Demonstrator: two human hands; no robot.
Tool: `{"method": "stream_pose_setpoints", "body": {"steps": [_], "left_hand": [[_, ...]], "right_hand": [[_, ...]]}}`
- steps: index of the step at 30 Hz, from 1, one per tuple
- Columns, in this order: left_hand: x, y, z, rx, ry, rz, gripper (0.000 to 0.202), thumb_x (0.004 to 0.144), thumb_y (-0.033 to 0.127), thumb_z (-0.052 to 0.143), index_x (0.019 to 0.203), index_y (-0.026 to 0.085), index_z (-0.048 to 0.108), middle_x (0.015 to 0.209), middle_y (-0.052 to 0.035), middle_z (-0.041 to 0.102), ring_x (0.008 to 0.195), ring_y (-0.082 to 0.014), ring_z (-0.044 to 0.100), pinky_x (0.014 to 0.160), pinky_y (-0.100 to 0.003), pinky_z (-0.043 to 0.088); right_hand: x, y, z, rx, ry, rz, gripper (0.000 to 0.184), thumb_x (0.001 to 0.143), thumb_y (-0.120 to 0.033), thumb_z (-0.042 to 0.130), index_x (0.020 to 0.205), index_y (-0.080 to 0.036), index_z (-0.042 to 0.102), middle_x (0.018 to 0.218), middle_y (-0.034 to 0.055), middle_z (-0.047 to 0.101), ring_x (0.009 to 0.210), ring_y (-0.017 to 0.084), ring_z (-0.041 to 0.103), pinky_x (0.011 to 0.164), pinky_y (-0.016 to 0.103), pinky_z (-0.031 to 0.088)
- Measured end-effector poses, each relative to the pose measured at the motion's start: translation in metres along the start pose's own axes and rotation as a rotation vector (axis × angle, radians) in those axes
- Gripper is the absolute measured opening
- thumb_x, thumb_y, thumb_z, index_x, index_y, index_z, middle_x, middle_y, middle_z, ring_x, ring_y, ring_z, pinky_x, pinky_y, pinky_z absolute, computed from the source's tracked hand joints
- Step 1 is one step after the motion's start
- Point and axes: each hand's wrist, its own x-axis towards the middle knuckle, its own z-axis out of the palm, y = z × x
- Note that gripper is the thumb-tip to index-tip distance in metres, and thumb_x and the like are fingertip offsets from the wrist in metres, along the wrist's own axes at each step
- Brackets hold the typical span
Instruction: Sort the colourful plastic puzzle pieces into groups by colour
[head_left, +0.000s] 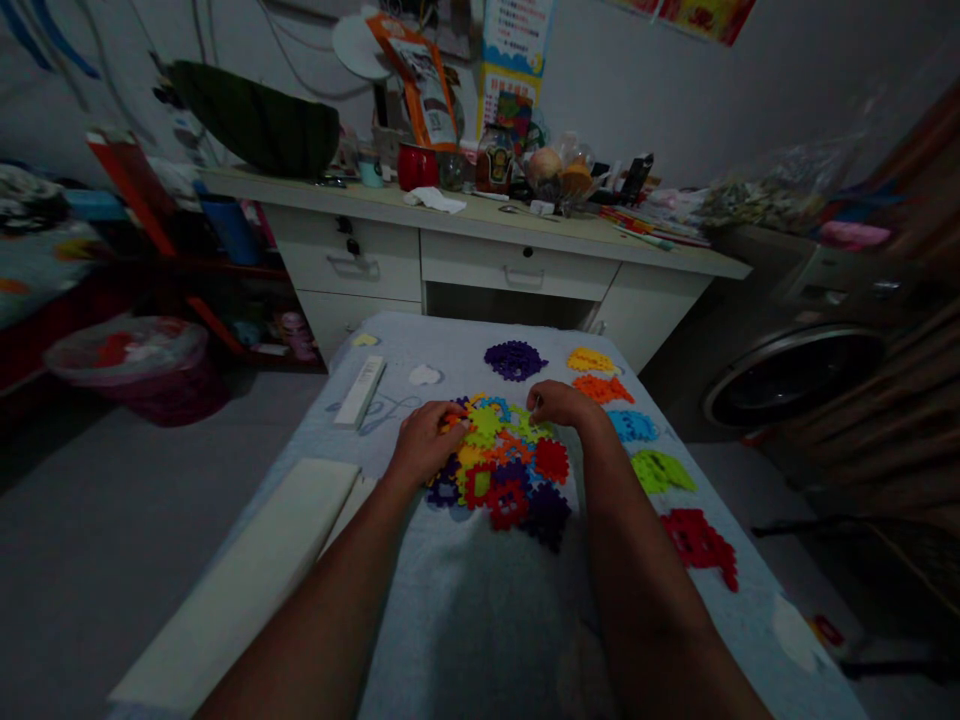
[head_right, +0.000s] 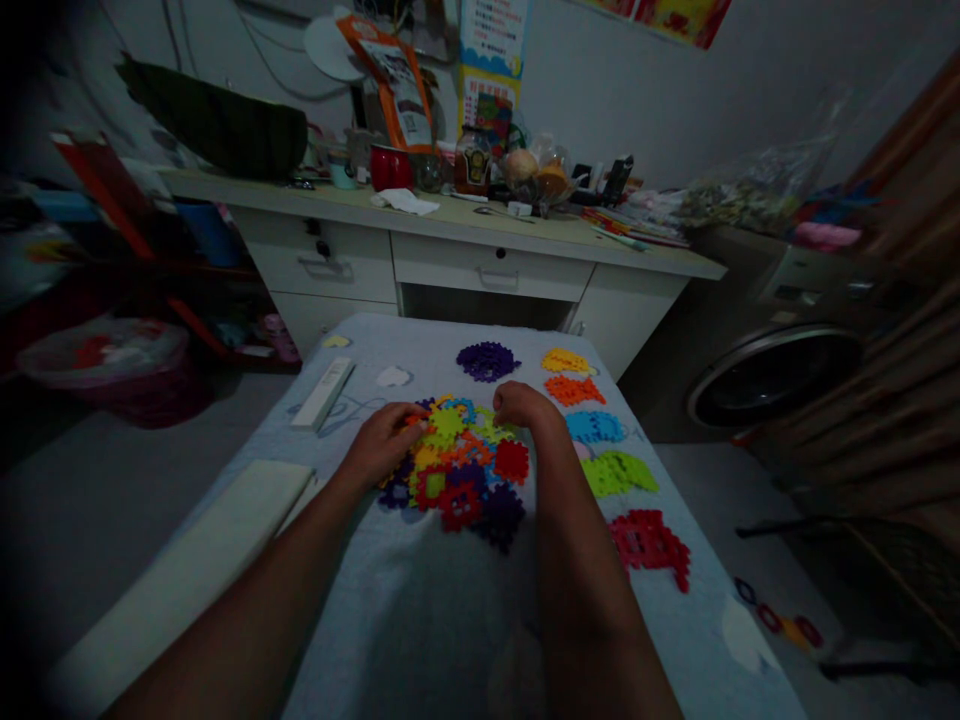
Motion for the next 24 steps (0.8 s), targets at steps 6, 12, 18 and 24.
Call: {"method": "stream_pose_setpoints", "body": {"steps": [6,12,18,24], "left_hand": [[0.0,0.001,-0.001,0.0,0.009,0.01,0.028,0.081,0.04,0.057,0.099,0.023,0.069,0.106,-0.0054,0.069,0.101,-0.0238,0.063,0.092,-0.038,0.048],[0.0,0.004,-0.002,0.002,0.01,0.005,0.029,0.08,0.041,0.057,0.099,0.023,0.07,0.105,-0.0061,0.069,0.099,-0.0242,0.063,0.089,-0.039,0.049],[-0.001,0.006,-0.003,-0.061,0.02,-0.018,0.033,0.086,0.046,0.05,0.097,0.022,0.069,0.102,-0.0049,0.07,0.098,-0.023,0.064,0.089,-0.037,0.049],[-0.001,0.006,-0.003,-0.148,0.075,-0.067,0.046,0.093,0.053,0.037,0.101,0.02,0.068,0.104,-0.0064,0.07,0.102,-0.0234,0.063,0.093,-0.038,0.047]], "right_hand": [[-0.001,0.0,-0.001,0.023,-0.003,0.006,0.008,0.07,-0.01,0.068,0.074,-0.017,0.071,0.077,0.0018,0.07,0.068,0.013,0.059,0.057,0.02,0.037],[0.002,-0.007,0.001,0.036,0.036,-0.099,0.01,0.075,-0.015,0.066,0.083,-0.015,0.072,0.083,0.0022,0.07,0.074,0.013,0.059,0.063,0.02,0.039],[0.007,-0.029,0.007,0.195,0.055,-0.325,0.016,0.076,-0.013,0.067,0.093,-0.014,0.07,0.086,0.0019,0.067,0.077,0.013,0.058,0.069,0.021,0.041],[0.006,-0.056,0.017,0.14,0.101,-0.517,0.038,0.074,-0.016,0.073,0.111,-0.017,0.067,0.108,0.0071,0.061,0.1,0.018,0.056,0.09,0.029,0.042]]}}
